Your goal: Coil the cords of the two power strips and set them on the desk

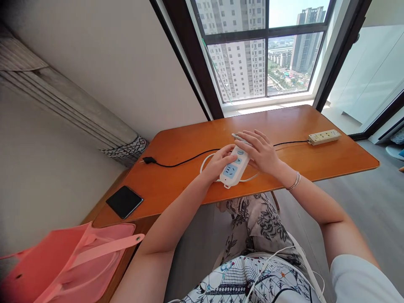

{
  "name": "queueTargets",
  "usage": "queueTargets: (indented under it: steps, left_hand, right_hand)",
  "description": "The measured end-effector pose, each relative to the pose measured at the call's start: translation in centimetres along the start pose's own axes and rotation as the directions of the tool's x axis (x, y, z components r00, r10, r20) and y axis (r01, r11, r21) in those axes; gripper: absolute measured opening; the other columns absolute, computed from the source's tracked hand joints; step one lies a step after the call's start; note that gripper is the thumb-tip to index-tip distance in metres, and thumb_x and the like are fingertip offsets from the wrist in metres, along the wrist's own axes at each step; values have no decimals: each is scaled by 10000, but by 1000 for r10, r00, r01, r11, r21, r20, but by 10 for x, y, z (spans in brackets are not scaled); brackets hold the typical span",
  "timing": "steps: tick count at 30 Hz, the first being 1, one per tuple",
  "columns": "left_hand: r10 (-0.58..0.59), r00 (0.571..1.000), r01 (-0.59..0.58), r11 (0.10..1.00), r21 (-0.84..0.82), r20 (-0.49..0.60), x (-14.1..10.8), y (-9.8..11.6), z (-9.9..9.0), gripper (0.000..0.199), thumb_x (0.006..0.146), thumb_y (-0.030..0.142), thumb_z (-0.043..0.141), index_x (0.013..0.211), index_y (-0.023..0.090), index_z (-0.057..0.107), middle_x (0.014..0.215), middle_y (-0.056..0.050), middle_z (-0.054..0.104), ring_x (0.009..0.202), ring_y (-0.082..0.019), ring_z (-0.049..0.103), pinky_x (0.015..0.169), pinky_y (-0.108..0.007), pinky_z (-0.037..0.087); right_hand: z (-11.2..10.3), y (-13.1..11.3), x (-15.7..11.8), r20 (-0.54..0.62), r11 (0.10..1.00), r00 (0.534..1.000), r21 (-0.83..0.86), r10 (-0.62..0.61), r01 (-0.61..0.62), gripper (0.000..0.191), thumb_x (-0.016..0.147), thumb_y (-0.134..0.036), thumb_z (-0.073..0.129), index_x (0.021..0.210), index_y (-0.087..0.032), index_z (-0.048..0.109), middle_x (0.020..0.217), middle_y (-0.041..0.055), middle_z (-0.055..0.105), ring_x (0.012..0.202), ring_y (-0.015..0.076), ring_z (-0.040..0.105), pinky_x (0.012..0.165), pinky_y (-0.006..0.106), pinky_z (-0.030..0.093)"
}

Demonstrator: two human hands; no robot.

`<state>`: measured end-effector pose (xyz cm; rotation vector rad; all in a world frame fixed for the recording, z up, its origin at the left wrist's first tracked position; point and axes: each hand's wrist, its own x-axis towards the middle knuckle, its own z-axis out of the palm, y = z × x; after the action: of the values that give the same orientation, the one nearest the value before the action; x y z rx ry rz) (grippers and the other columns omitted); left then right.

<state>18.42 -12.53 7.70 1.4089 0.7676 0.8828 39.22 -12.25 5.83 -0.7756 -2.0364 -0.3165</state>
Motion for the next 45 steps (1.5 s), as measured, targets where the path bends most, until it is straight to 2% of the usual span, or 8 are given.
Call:
queueTargets:
  steps: [5,13,24,29,34,36,39,45]
  left_hand:
    - [4,997,-11,996,-84,-82,6,-10,-3,552,806,697,591,901,158,658,818,-65,712,702,-175,665,673,-301,513]
    - [-1,987,-29,982,-184,-162,12,-39,22,532,697,414,849,1047,206,506,1207,-108,682,1091,-222,677,985,-378,471]
    - [-106,978,189,816,-546,181,-11,-4,-3,391,805,326,726,1135,194,563,862,-22,732,459,-65,552,608,-249,502]
    - [-284,947,172,844,-508,-152,-10,15,-56,208,939,124,444,947,91,649,457,109,357,297,-5,222,402,-140,310]
    - [-194,724,-91,925,-370,-662,-15,39,-148,366,1012,123,282,765,132,552,417,117,223,319,-9,167,422,-105,288]
    - [-94,572,-72,984,-164,-815,-22,46,-179,405,1026,90,220,718,147,477,402,117,182,349,-18,144,459,-94,294]
    - [-57,510,-25,996,-81,-858,-34,50,-207,333,1033,85,331,719,161,413,399,122,198,388,-34,142,484,-108,284]
    - [173,626,439,728,527,-761,-42,41,-231,206,809,174,775,801,170,570,545,98,456,551,-85,380,590,-204,314]
  right_hand:
    - [11,-4,0,-72,879,926,347,372,-326,367,893,-515,641,1140,-244,646,1155,112,708,1068,262,689,962,460,564]
    - [23,-4,17,126,44,421,928,898,-370,555,690,-669,789,989,-266,551,943,-18,699,844,172,752,792,333,615]
    - [-9,38,17,-94,116,157,984,983,-136,215,942,-475,586,1012,-278,538,929,-56,666,840,85,735,827,276,598]
    - [-46,75,14,-176,171,-63,983,982,-66,241,1026,-455,458,963,-229,513,863,-35,620,762,76,701,719,211,577]
    - [-89,122,-11,-200,203,-346,979,917,-30,293,1021,-485,439,856,-243,456,810,-35,557,656,57,618,556,146,497]
    - [-104,138,-26,-228,218,-378,973,897,-70,321,1034,-468,371,817,-241,437,805,-37,529,640,43,591,543,130,470]
    - [-119,157,-48,-300,165,-383,924,874,-346,398,1054,-441,217,767,-247,411,788,-15,511,666,58,602,532,150,437]
    - [-120,174,-78,-202,-59,-213,578,956,-814,384,1039,-316,185,724,-258,397,638,-4,454,603,139,565,579,285,477]
